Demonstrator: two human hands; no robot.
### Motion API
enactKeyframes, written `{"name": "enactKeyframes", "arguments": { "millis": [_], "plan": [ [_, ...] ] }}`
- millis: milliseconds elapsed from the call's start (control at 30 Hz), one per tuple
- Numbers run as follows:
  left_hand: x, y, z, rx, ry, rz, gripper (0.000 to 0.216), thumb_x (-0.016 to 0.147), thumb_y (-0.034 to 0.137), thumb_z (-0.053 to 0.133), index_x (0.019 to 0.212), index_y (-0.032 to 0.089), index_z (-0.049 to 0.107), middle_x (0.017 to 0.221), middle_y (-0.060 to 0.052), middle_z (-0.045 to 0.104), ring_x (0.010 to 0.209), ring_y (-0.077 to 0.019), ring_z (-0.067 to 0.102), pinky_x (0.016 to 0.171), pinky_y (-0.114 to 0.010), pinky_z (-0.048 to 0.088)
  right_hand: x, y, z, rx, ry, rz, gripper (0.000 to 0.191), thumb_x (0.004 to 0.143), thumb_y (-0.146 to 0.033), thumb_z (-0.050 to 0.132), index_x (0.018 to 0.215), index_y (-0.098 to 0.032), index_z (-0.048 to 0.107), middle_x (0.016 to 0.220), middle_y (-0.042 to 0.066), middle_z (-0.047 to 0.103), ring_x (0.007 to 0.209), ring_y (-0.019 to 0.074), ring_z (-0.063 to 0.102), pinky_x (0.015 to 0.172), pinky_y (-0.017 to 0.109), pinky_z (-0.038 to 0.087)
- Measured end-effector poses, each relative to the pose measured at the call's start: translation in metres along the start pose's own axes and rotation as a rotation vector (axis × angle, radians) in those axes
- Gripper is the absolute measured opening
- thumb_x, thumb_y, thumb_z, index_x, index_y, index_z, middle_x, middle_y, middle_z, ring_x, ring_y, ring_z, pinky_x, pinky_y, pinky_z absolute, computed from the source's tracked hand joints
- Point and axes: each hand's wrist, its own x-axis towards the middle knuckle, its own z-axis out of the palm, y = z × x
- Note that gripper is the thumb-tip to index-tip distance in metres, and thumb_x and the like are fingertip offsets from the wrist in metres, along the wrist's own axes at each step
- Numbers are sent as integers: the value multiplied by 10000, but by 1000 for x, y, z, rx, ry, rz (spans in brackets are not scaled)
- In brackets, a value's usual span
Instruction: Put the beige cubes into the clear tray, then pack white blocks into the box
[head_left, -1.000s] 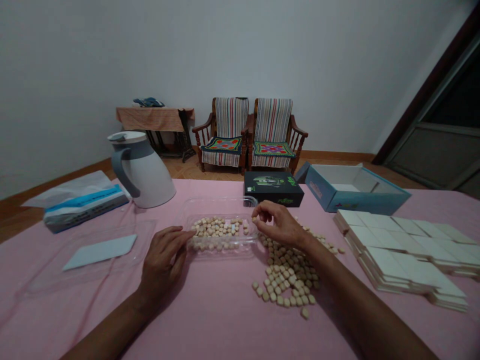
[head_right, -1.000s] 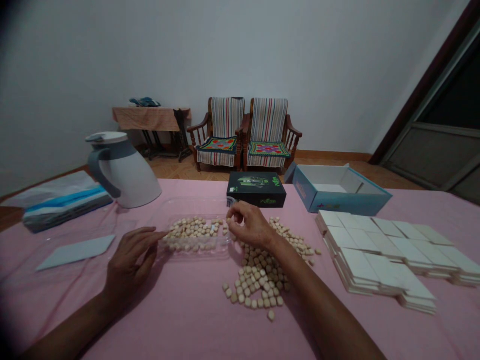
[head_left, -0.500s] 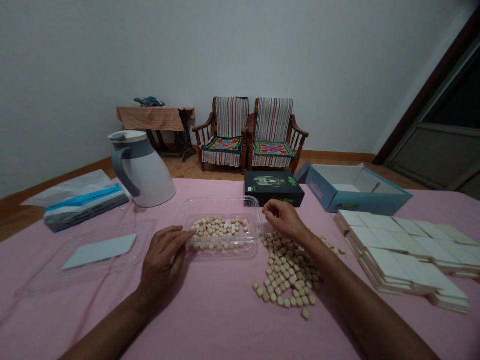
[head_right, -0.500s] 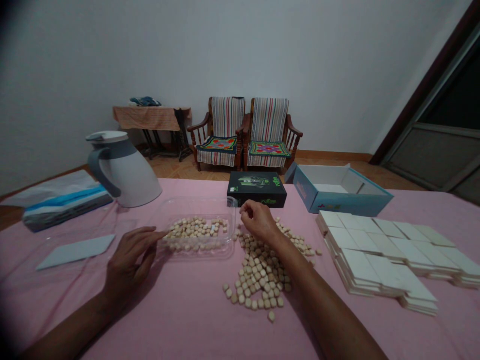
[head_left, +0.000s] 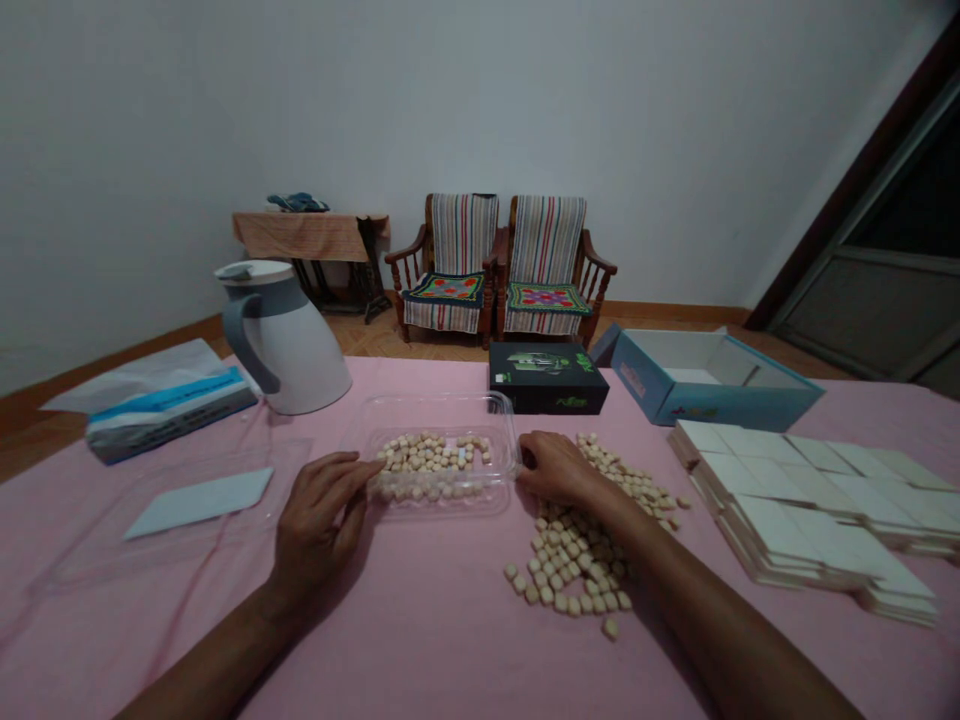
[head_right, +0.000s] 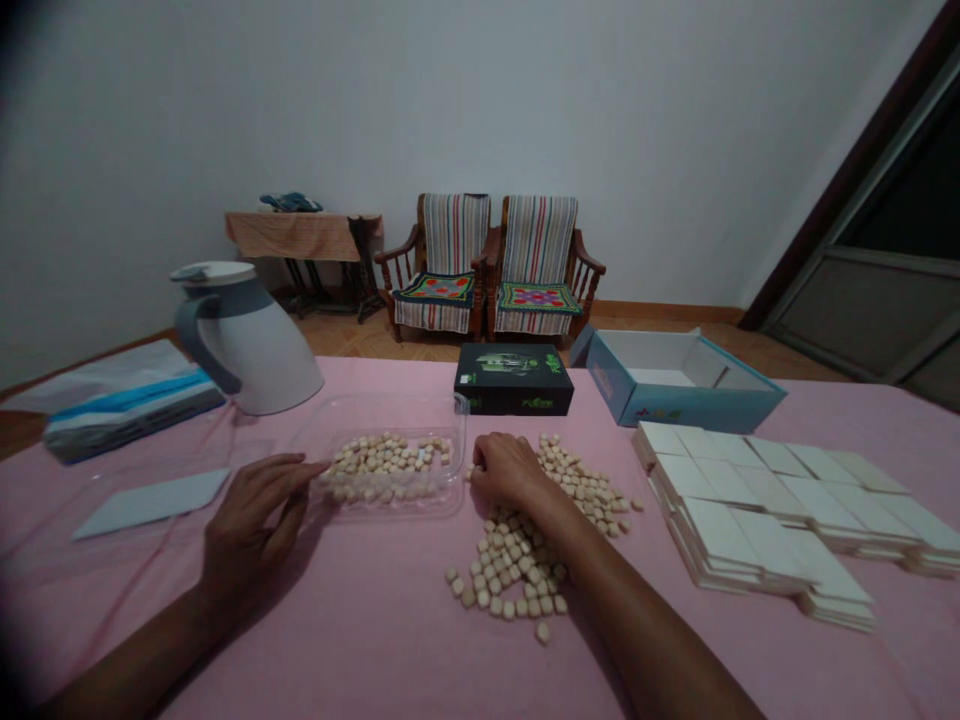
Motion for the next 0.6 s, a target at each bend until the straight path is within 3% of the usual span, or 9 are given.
{"name": "enactKeyframes", "arguments": {
  "millis": [267, 333, 400, 500, 600],
  "plan": [
    [2, 0, 1, -4, 12, 35, 275, 824, 47, 535, 1032, 192, 641, 958, -68, 687, 994, -223, 582, 866, -387, 489, 0, -2, 4, -26, 30, 56, 84, 720, -209, 602, 798, -188, 627, 832, 61, 646, 768, 180, 554, 647, 278, 316],
    [1, 0, 2, -8, 17, 28, 280, 825, 43, 530, 1034, 193, 640, 959, -66, 688, 998, -220, 582, 866, -382, 491, 1, 2, -1, 54, 106, 62, 77, 714, -169, 579, 782, -181, 613, 799, 48, 628, 743, 166, 546, 643, 269, 330],
    [1, -1, 2, -14, 22, 25, 281, 826, 47, 530, 1036, 194, 644, 950, -64, 689, 994, -219, 584, 857, -375, 495, 2, 5, -11, 169, 273, 57, 90, 714, -140, 559, 789, -171, 597, 782, 35, 603, 713, 148, 537, 646, 259, 357],
    [0, -2, 3, -15, 17, 30, 281, 825, 58, 539, 1043, 199, 648, 947, -63, 692, 983, -217, 587, 851, -372, 498, 0, 0, -27, 364, 492, -45, 95, 738, -132, 547, 818, -168, 585, 775, 15, 574, 673, 124, 522, 640, 244, 392],
    [-1, -2, 3, -10, 6, 18, 284, 822, 69, 549, 1050, 205, 650, 965, -61, 693, 988, -218, 587, 859, -378, 496, -5, -12, -36, 515, 430, -232, 106, 769, -138, 547, 852, -178, 599, 777, -2, 572, 640, 103, 504, 594, 224, 398]
  ]
}}
